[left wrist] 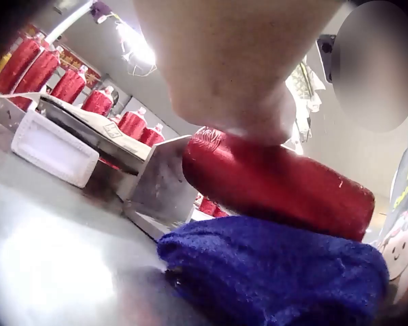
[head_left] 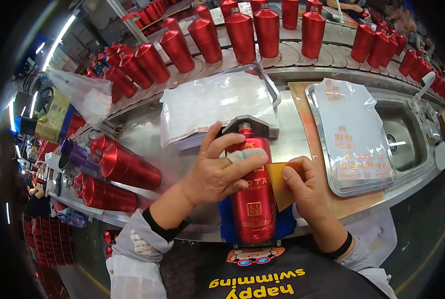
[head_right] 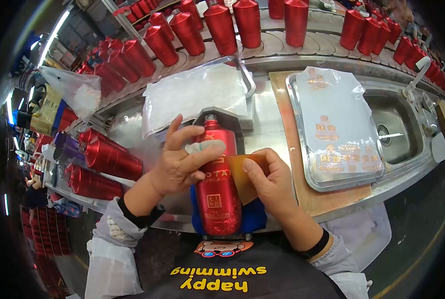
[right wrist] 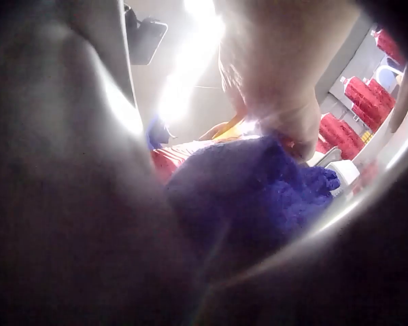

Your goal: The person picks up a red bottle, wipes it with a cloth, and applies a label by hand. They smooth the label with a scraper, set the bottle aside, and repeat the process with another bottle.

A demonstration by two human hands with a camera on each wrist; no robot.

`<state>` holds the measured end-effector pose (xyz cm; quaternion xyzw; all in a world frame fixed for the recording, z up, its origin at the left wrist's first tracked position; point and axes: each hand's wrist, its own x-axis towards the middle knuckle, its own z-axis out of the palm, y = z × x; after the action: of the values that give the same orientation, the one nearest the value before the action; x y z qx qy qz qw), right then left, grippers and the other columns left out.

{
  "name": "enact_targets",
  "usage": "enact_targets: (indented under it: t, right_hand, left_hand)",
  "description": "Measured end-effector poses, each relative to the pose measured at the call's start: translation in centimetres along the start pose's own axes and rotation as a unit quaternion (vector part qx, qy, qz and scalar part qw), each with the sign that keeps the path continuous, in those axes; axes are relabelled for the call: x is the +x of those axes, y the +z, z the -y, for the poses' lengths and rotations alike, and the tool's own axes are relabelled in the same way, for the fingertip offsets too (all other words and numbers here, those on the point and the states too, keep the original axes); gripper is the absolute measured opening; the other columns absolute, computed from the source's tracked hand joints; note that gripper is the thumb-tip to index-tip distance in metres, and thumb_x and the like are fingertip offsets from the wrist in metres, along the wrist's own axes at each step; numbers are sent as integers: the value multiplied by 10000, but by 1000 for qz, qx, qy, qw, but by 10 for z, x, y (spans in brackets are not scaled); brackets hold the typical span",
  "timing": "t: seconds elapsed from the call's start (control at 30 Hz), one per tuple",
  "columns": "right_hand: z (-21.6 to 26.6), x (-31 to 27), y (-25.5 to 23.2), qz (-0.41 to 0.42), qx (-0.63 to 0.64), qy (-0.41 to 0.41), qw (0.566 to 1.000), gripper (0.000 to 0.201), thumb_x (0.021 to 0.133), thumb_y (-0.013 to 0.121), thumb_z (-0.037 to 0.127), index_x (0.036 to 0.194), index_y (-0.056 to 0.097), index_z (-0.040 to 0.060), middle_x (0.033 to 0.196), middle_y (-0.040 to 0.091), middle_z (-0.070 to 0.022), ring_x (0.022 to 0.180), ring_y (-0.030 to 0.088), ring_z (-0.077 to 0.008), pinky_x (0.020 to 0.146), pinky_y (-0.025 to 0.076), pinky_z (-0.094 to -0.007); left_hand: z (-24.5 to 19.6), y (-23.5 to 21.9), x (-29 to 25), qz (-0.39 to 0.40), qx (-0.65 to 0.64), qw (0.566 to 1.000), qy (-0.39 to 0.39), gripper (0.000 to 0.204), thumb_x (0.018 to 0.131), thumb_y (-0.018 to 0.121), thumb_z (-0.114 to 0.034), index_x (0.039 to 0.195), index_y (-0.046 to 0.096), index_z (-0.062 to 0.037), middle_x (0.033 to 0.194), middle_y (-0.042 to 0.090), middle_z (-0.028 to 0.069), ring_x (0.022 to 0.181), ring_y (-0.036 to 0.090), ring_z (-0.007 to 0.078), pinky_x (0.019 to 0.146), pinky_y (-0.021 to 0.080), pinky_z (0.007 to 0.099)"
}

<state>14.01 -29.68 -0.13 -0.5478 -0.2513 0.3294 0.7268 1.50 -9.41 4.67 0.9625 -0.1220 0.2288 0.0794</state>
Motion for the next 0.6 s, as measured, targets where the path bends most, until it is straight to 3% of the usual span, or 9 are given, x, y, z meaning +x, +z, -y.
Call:
enact_targets:
  t: [0.13,0.17,0.27,0.37,0.4,0.47,0.5,0.53,0.6]
  right_hand:
    - [0,0,-4,1,6,6,1000,152,968,624,170,1001,572,32,844,616,9,762,534,-28,667,438,-200]
    - [1,0,-4,5,8,3,1000,151,967,624,171,1002,570,33,842,614,11,759,531,-27,663,435,-199]
    - [10,4,-3,15,9,-9,1000,149,960,629,162,994,576,26,838,616,6,764,543,-40,672,443,-203]
    - [25,14,8,78,-67,-18,995,157,949,639,152,998,587,11,844,626,-8,777,562,-58,685,455,-210]
    - [23,22,6,52,-77,-33,995,161,946,641,151,997,591,6,849,630,-14,783,566,-62,692,458,-213]
    - [12,36,2,0,-97,-58,994,168,942,645,148,994,601,-5,857,639,-26,796,575,-70,706,466,-219]
    - [23,35,3,-36,-122,-69,989,172,943,646,151,997,606,-7,870,650,-35,802,584,-74,715,473,-223]
    - [27,36,4,-12,-88,-55,994,152,943,644,143,990,600,6,869,639,-19,797,573,-65,716,465,-219]
    - [28,32,7,40,-21,-16,999,113,943,639,127,975,589,31,867,617,14,786,550,-46,717,449,-209]
  left_hand:
    - [12,-4,17,15,3,1000,-20,508,988,412,-532,1198,685,-158,1052,699,7,1236,468,243,1180,141,520]
    - [13,1,20,-31,-27,999,-15,481,999,397,-503,1257,646,-182,722,672,5,1185,502,239,1194,107,498]
    - [14,3,21,-53,-33,997,-35,464,1009,419,-464,1252,645,-140,810,688,41,1162,511,257,1169,174,481]
    - [16,16,12,-124,-100,976,-150,432,1022,436,-405,1219,650,-86,929,691,89,1134,526,272,1095,292,475]
    - [11,17,11,-156,-136,958,-199,429,1023,440,-399,1203,652,-72,964,686,100,1127,534,269,1061,327,458]
    - [-6,22,6,-216,-210,906,-297,424,1024,449,-385,1169,657,-45,1035,676,122,1111,548,264,994,397,423]
    - [-2,25,2,-217,-310,847,-373,419,1013,490,-397,1169,646,-41,1060,680,106,1080,571,248,944,437,368]
    - [2,27,2,-184,-394,789,-433,424,1001,512,-407,1177,639,-43,1064,681,101,1065,581,236,935,443,352]
    - [10,27,9,-115,-547,631,-538,442,978,556,-428,1193,625,-48,1073,683,90,1035,601,212,916,455,320]
